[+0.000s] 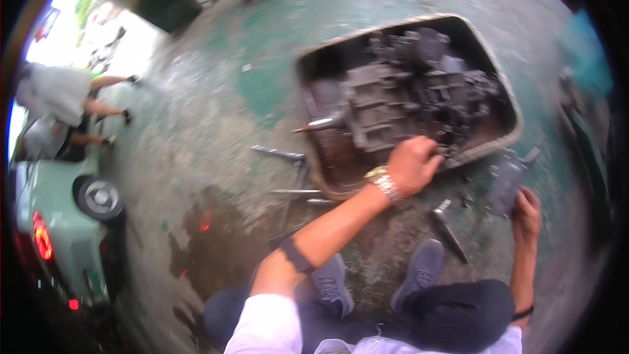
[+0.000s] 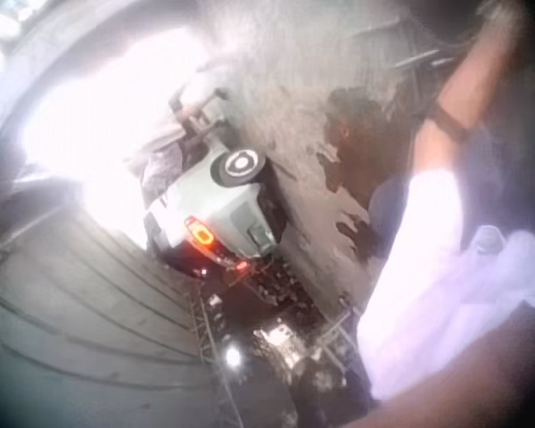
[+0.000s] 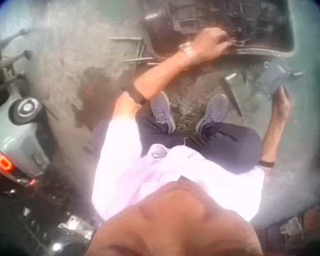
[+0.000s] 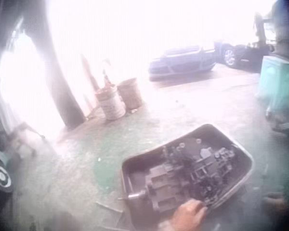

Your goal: The person places a metal cover onto a transmission casing, aligns it, and secures it by inserting and tightening bolts with a ratchet. The person works on the transmission placed in a metal tray on the floor.

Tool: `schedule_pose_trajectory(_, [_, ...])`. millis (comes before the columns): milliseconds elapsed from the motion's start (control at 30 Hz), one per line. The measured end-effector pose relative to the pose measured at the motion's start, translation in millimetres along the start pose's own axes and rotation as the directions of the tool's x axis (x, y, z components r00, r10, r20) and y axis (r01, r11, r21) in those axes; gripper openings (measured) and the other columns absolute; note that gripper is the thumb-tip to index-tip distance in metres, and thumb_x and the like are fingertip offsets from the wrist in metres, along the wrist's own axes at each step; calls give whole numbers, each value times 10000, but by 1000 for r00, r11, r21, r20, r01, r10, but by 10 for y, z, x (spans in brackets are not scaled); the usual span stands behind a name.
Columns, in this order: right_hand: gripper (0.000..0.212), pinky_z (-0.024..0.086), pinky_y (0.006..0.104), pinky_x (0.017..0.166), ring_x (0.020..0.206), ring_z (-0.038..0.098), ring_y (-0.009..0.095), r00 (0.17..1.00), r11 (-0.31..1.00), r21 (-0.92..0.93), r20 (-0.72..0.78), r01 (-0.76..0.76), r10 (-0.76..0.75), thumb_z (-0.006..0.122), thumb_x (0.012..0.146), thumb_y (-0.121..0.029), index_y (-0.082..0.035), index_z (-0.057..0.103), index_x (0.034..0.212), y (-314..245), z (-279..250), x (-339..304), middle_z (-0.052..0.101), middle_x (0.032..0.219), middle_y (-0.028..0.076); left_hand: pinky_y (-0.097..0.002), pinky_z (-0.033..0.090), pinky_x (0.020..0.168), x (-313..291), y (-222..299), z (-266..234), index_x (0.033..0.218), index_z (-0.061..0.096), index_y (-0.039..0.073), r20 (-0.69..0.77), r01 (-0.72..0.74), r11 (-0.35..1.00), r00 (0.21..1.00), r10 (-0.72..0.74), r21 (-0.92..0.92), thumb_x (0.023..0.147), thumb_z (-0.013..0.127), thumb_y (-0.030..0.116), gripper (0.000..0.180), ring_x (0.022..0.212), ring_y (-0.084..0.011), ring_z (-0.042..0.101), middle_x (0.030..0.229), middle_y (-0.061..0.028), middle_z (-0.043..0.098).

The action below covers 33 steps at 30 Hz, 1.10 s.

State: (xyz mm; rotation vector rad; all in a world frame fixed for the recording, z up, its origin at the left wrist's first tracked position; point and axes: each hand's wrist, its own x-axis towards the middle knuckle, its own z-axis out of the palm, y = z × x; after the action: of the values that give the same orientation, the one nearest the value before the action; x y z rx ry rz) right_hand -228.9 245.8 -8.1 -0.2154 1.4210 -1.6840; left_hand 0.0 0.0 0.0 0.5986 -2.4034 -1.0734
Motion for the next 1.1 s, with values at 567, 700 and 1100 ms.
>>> schedule_pose_trajectory(567, [276, 538, 278, 745, 829, 673, 132, 999, 997, -69, 22, 27, -26, 729, 919, -178, 5, 704, 1125, 74, 36, 289, 734, 979, 55, -335, 481, 570, -167, 331, 1113, 923, 623, -32, 299, 376, 820, 917, -264, -432, 984, 633, 176, 217, 627, -181, 608, 741, -116, 654])
schedule_pose_trajectory(700, [251, 530, 276, 749, 833, 659, 125, 998, 985, -163, 54, 53, -45, 688, 937, -150, 36, 700, 1106, 59, 215, 511, 722, 962, 62, -249, 436, 466, -160, 128, 1195, 851, 594, -2, 242, 442, 758, 897, -370, -480, 1009, 616, 164, 230, 514, -52, 532, 709, -22, 629])
schedule_pose_trajectory(1100, [255, 512, 269, 709, 790, 633, 104, 984, 938, -320, 151, 136, -91, 688, 920, -132, 35, 716, 1111, 21, 632, 909, 721, 925, 44, -257, 420, 427, -61, -39, 1059, 799, 602, 2, 113, 515, 719, 841, -530, -467, 993, 644, 184, 269, 460, -79, 543, 637, -37, 621])
